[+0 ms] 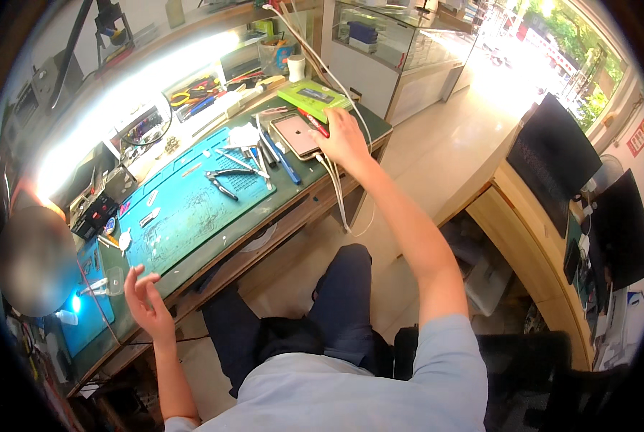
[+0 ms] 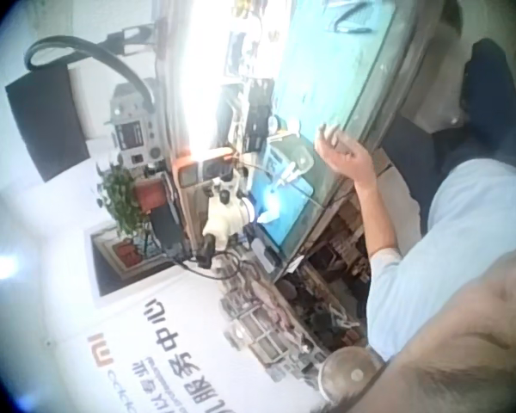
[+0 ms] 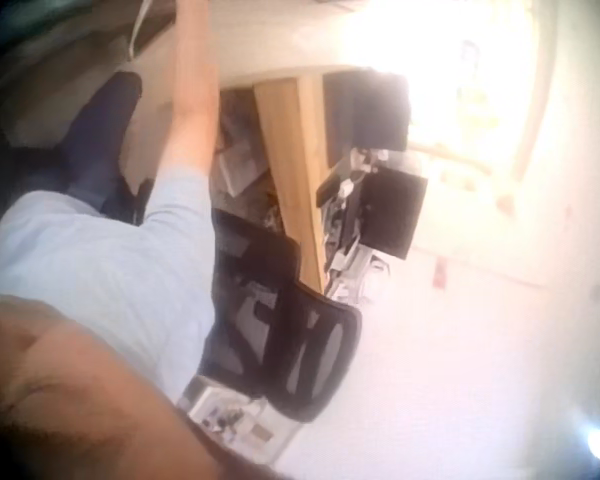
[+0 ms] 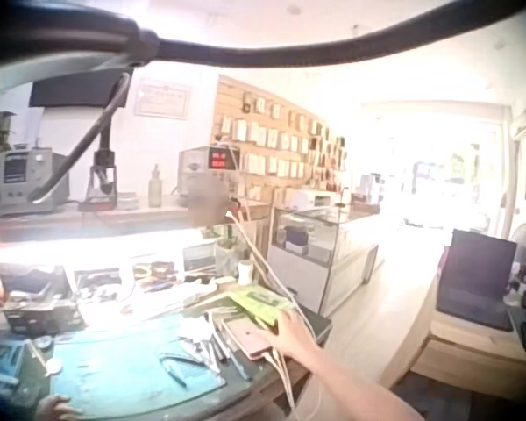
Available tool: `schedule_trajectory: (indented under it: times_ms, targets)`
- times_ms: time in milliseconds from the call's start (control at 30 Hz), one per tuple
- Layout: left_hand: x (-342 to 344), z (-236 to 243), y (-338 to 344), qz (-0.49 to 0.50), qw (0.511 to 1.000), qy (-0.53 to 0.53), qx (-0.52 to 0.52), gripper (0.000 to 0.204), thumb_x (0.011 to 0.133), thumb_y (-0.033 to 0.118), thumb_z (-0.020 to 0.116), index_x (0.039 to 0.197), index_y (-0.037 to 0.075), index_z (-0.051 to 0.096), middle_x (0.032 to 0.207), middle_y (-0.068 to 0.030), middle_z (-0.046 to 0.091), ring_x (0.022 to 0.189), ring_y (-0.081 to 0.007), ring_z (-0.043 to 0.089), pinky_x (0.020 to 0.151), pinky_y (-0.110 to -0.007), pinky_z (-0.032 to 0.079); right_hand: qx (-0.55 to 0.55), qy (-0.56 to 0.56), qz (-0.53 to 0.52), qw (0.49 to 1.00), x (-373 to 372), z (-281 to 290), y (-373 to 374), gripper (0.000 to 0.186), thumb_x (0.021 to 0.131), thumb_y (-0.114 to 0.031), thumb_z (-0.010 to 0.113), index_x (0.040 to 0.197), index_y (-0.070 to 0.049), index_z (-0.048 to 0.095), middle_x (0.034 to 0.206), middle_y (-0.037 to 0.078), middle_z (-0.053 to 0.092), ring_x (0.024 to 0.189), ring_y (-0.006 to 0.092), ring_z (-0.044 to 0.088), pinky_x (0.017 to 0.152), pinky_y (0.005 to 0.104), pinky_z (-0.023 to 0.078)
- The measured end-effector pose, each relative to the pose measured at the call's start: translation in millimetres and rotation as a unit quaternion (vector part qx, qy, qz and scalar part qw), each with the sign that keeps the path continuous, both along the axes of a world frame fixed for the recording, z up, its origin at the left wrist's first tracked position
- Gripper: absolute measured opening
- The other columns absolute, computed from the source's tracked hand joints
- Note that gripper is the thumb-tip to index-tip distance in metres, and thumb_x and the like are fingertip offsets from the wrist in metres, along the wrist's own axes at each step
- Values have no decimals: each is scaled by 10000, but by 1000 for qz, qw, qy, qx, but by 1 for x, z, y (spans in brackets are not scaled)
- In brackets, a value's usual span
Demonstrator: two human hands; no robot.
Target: The person disassembles a smartphone on a workbench, removes internal components including a ribbon cable and battery, and then reassembles the device. They use various tools such as screwdrivers and tweezers to manipulate small parts and connectors.
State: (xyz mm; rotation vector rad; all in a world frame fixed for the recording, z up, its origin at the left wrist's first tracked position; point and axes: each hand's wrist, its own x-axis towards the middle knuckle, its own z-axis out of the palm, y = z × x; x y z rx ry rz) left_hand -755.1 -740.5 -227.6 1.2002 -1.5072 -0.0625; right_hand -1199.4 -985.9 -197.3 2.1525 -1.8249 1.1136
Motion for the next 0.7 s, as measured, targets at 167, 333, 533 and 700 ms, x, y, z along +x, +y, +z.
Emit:
schedule_trajectory:
  times_ms: [167,333,533,700]
  targets:
    - [-12,5,-33,88,992,-95,-8,499,948,-66,529,1436,7,456,1306,-153,584,1082,-259,628,1000,-413,449,197,14,-22,980,-25,22,-79,1177,611,-659,818,1528,-81,360,1424,326,474,1376,447,425,1150,471,357]
    - [-11,-1,-29,126,988,-85,14,521,942,-75,525,1449,9,445,1302,-158,590,1108,-267,618,978,-411,463,296,15,-24,955,-44,31,-105,1260,520,-656,847,1533,-89,356,1412,323,500,1357,449,452,1139,483,365]
    - [-12,-5,-31,121,989,-79,-10,495,965,-38,522,1452,-2,439,1281,-168,605,1108,-271,620,969,-404,475,147,-31,-44,988,3,38,-44,1122,620,-624,803,1481,-6,436,1323,291,567,1250,420,541,1087,458,419]
    - [-70,18,-24,-191,925,267,191,464,1040,161,540,1449,-26,423,1277,-161,605,1122,-254,625,934,-374,533,123,-44,217,967,80,57,95,1059,690,-516,789,1499,7,350,1394,243,432,1314,406,413,1124,494,331]
